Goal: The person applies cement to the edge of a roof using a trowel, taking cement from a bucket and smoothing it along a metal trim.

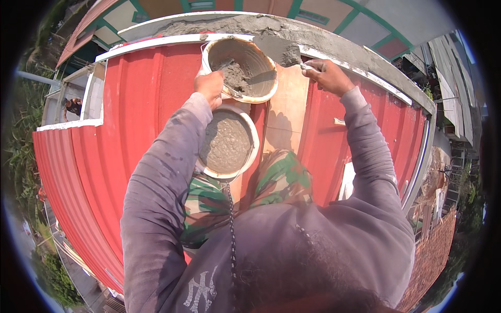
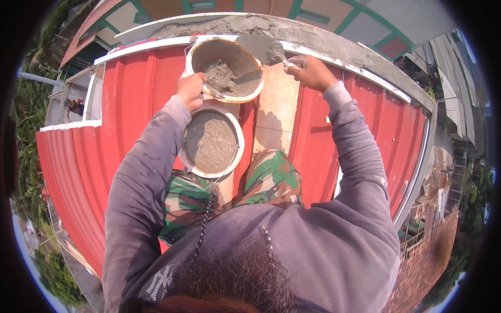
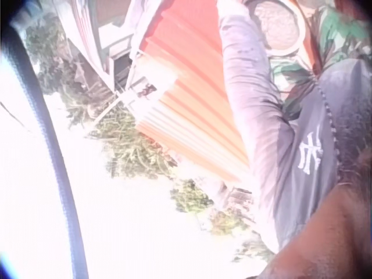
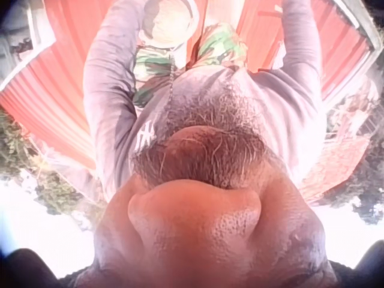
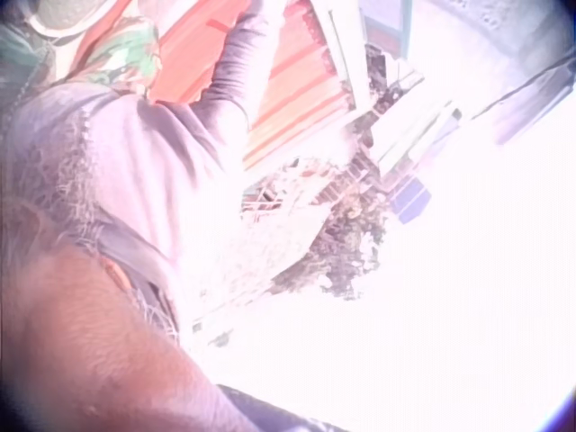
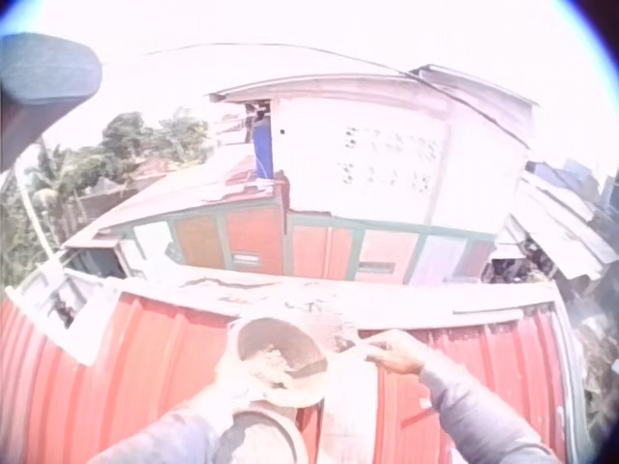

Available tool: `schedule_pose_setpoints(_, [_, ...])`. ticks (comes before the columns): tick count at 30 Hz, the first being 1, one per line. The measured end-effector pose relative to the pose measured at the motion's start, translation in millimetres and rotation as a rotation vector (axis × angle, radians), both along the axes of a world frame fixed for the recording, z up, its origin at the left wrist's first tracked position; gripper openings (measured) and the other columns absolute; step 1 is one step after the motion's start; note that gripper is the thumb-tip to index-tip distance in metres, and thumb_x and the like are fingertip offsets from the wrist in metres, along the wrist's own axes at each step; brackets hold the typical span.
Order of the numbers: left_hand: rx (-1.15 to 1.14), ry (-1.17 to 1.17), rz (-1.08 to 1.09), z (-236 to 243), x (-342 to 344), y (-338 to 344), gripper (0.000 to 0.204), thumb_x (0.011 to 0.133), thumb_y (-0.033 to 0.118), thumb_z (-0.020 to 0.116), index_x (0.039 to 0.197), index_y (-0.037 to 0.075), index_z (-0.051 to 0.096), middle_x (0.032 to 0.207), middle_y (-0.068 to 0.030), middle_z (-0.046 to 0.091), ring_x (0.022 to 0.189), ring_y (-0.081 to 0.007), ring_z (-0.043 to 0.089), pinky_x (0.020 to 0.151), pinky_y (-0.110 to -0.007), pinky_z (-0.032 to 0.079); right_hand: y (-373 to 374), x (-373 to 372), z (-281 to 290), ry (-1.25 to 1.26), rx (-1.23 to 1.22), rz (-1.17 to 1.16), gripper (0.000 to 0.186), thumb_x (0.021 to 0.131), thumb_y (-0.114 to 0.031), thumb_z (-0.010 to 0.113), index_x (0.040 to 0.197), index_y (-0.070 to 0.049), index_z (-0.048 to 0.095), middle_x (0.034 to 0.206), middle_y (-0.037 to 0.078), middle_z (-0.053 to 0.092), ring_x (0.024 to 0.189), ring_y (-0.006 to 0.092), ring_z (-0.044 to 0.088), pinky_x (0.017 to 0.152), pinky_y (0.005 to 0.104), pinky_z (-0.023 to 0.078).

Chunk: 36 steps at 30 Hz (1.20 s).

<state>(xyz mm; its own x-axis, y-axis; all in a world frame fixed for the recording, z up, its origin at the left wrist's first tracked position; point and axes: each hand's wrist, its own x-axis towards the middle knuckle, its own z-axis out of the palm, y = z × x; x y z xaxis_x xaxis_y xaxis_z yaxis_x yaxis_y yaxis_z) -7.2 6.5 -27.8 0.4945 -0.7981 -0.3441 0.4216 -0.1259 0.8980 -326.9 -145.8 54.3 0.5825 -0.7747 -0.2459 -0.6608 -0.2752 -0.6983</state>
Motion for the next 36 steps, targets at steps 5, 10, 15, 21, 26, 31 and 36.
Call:
schedule_pose_setpoints(5, [0.044,-0.361,-0.106,28,-36,10,0.067,0.091,-0.007,0.055,0.158,0.005,0.054,0.134,-0.0165,0.071,0.117,-0.0239,0.071,0.099,-0.032,0.054,48,56,-32,0.557,-0.469,0.149,0.027,0.097,-0.021,0.064,0.108,0.0,0.077,0.11,0.026,0.078,0.105,0.0413,0.078,0.09,0.0514,0.063])
schedule_pose_setpoints(10, [-0.19,-0.68,-0.182,1,-32,4,0.069,0.09,-0.006,0.053,0.158,0.002,0.052,0.126,-0.0101,0.072,0.106,-0.0149,0.067,0.094,-0.027,0.052,65,87,-92,0.39,-0.496,0.121,0.027,0.092,-0.02,0.068,0.11,-0.002,0.075,0.098,0.024,0.079,0.093,0.0423,0.079,0.084,0.052,0.065])
schedule_pose_setpoints(15, [-0.206,-0.548,-0.219,30,-14,14,0.069,0.089,-0.007,0.052,0.158,0.001,0.052,0.142,-0.0181,0.067,0.129,-0.0244,0.065,0.111,-0.034,0.049,87,52,-70,0.255,-0.655,0.264,0.031,0.091,-0.021,0.068,0.115,-0.002,0.07,0.099,0.024,0.075,0.089,0.0413,0.078,0.08,0.0538,0.064])
schedule_pose_setpoints(21, [-0.304,-0.827,-0.195,39,-18,14,0.071,0.088,-0.007,0.049,0.158,0.001,0.051,0.156,-0.0218,0.058,0.149,-0.0299,0.053,0.123,-0.036,0.039,57,51,-5,0.485,-0.616,0.152,0.029,0.101,-0.023,0.06,0.115,0.0,0.071,0.1,0.025,0.076,0.093,0.0439,0.077,0.08,0.0549,0.063])
schedule_pose_setpoints(26, [-0.415,-0.934,-0.268,62,-34,16,0.07,0.088,-0.004,0.051,0.157,0.0,0.053,0.164,-0.0241,0.05,0.158,-0.0338,0.041,0.129,-0.037,0.032,19,57,0,0.558,-0.356,0.292,0.032,0.092,-0.024,0.068,0.105,0.004,0.079,0.108,0.03,0.078,0.097,0.0468,0.078,0.084,0.0554,0.063])
schedule_pose_setpoints(31, [-0.314,-0.506,-0.219,55,-28,18,0.067,0.089,-0.004,0.053,0.156,0.001,0.054,0.145,-0.0164,0.065,0.131,-0.0221,0.061,0.111,-0.031,0.046,32,37,-19,0.062,0.34,0.195,0.037,0.108,-0.034,0.062,0.123,-0.005,0.077,0.072,0.004,0.061,0.062,0.0128,0.063,0.052,0.0319,0.053])
schedule_pose_setpoints(36, [-0.246,-0.263,-0.195,54,-35,17,0.068,0.092,-0.008,0.054,0.159,0.002,0.05,0.12,-0.0082,0.07,0.098,-0.0107,0.065,0.08,-0.025,0.055,51,59,-35,-0.126,0.454,0.099,0.04,0.105,-0.038,0.067,0.119,-0.002,0.075,0.076,0.006,0.067,0.056,0.0139,0.061,0.048,0.032,0.051])
